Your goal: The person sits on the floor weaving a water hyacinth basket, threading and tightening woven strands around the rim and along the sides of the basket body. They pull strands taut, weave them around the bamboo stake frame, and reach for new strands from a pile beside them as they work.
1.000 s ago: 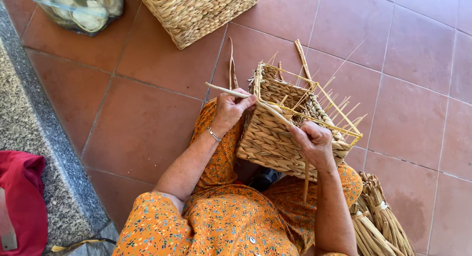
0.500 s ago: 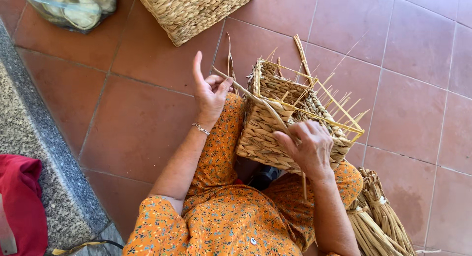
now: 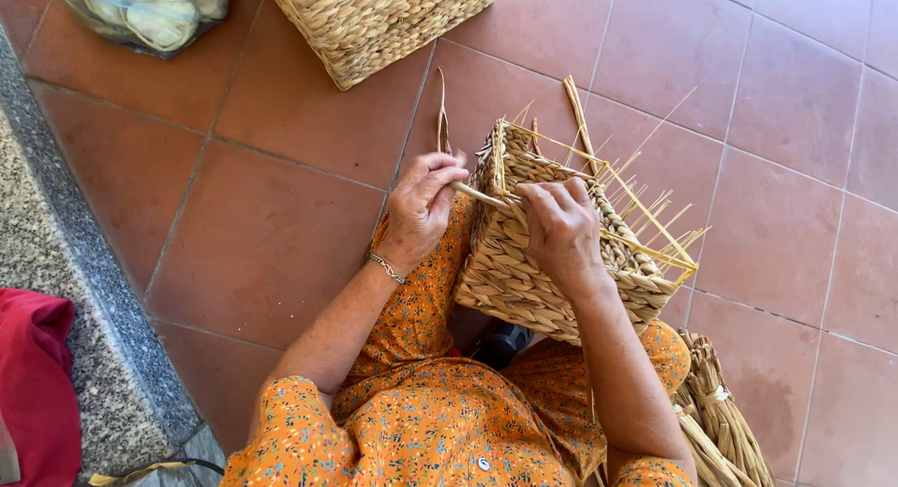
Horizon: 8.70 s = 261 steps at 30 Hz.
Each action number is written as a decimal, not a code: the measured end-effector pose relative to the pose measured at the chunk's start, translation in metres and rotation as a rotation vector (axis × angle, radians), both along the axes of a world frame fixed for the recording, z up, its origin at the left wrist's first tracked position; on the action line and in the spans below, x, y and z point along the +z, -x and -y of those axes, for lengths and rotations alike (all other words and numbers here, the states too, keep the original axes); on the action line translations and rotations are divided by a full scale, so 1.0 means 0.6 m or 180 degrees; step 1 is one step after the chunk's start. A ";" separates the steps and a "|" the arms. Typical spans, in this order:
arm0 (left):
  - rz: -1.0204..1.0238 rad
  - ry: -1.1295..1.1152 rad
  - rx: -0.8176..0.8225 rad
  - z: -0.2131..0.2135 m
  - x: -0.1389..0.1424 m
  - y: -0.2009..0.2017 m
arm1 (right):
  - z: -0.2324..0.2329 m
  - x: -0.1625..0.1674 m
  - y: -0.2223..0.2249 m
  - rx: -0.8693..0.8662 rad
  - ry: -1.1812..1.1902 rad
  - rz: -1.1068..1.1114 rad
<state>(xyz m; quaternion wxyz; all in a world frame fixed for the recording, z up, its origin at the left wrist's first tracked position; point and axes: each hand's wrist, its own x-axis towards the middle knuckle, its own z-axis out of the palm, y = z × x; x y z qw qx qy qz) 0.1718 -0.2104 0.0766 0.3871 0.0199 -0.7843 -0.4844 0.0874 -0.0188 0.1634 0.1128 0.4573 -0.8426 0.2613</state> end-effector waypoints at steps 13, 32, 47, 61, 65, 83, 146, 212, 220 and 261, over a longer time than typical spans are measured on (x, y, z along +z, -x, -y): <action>0.0259 -0.0413 -0.0309 -0.035 -0.020 0.004 | 0.005 -0.028 0.061 -0.0088 -0.0317 0.0773; 0.0449 0.0461 -0.0824 -0.022 -0.030 0.048 | 0.002 -0.063 0.123 -0.0350 -0.0964 0.3175; 0.1037 -0.0912 -0.0960 -0.043 -0.059 0.059 | -0.010 -0.083 0.126 -0.0191 -0.0672 0.3320; 0.1048 -0.1462 -0.0854 -0.051 -0.047 0.052 | -0.008 -0.075 0.123 -0.0373 -0.0375 0.3757; 0.0723 -0.0643 -0.0855 -0.051 -0.037 0.039 | -0.011 -0.080 0.134 -0.0337 -0.0275 0.3970; 0.0415 0.0119 -0.1549 -0.007 0.028 0.039 | -0.013 -0.113 0.136 -0.1704 -0.0066 0.1685; 0.2917 0.0388 -0.2453 0.041 0.087 0.235 | -0.013 -0.065 -0.090 -0.0967 -0.0373 -0.0638; 0.1041 0.1616 -0.1818 0.031 -0.001 0.114 | -0.050 -0.111 -0.082 -0.0651 0.1291 0.2988; 0.1156 0.1566 -0.1860 0.035 -0.008 0.129 | -0.099 -0.089 -0.031 -0.1177 0.0097 -0.0133; 0.0331 0.1214 -0.1754 -0.029 0.048 0.095 | -0.072 -0.020 -0.014 -0.1410 0.0262 0.0477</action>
